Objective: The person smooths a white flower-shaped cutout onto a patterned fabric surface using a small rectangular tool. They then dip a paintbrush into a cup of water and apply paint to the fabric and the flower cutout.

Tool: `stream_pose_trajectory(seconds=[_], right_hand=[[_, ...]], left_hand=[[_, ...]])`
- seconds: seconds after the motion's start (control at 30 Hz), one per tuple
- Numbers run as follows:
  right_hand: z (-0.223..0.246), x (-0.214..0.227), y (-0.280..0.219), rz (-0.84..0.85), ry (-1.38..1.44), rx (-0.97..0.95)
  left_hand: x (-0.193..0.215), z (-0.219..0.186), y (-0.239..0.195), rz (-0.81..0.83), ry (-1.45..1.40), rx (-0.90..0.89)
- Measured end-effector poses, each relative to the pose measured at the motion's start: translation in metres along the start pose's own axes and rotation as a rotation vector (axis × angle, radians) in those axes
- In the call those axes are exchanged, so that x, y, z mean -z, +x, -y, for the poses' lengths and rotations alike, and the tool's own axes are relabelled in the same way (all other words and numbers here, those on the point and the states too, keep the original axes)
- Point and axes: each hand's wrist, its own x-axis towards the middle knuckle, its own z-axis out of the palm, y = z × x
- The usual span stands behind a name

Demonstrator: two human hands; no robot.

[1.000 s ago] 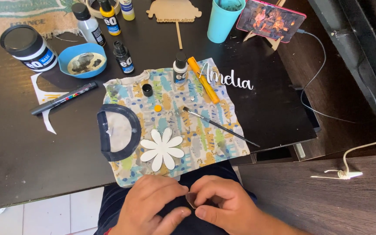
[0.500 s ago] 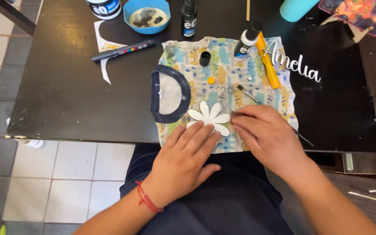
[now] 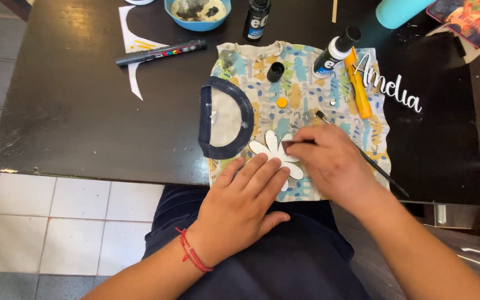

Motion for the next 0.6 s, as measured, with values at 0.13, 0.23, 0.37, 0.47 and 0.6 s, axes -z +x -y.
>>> stream_pose_trajectory(seconds=[0.13,0.23,0.37,0.47,0.6], right_hand=[[-0.005,-0.003,-0.005,-0.035,-0.075,-0.020],[-0.004,-0.002,-0.003,-0.028,-0.041,-0.039],[-0.003,-0.001,0.001,-0.072,-0.292,-0.037],[-0.002,-0.002,0.001,-0.035,-0.348,-0.065],[-0.025,0.000,-0.014,0.051,-0.375,0.029]], left_hand=[[-0.002,0.000,-0.001,0.006,0.009,-0.009],[-0.004,0.002,-0.001,-0.013,0.017,-0.006],[-0.004,0.001,-0.003,-0.008,0.005,-0.006],[-0.004,0.003,-0.004,-0.013,0.009,-0.008],[-0.007,0.004,-0.004,-0.036,-0.029,-0.020]])
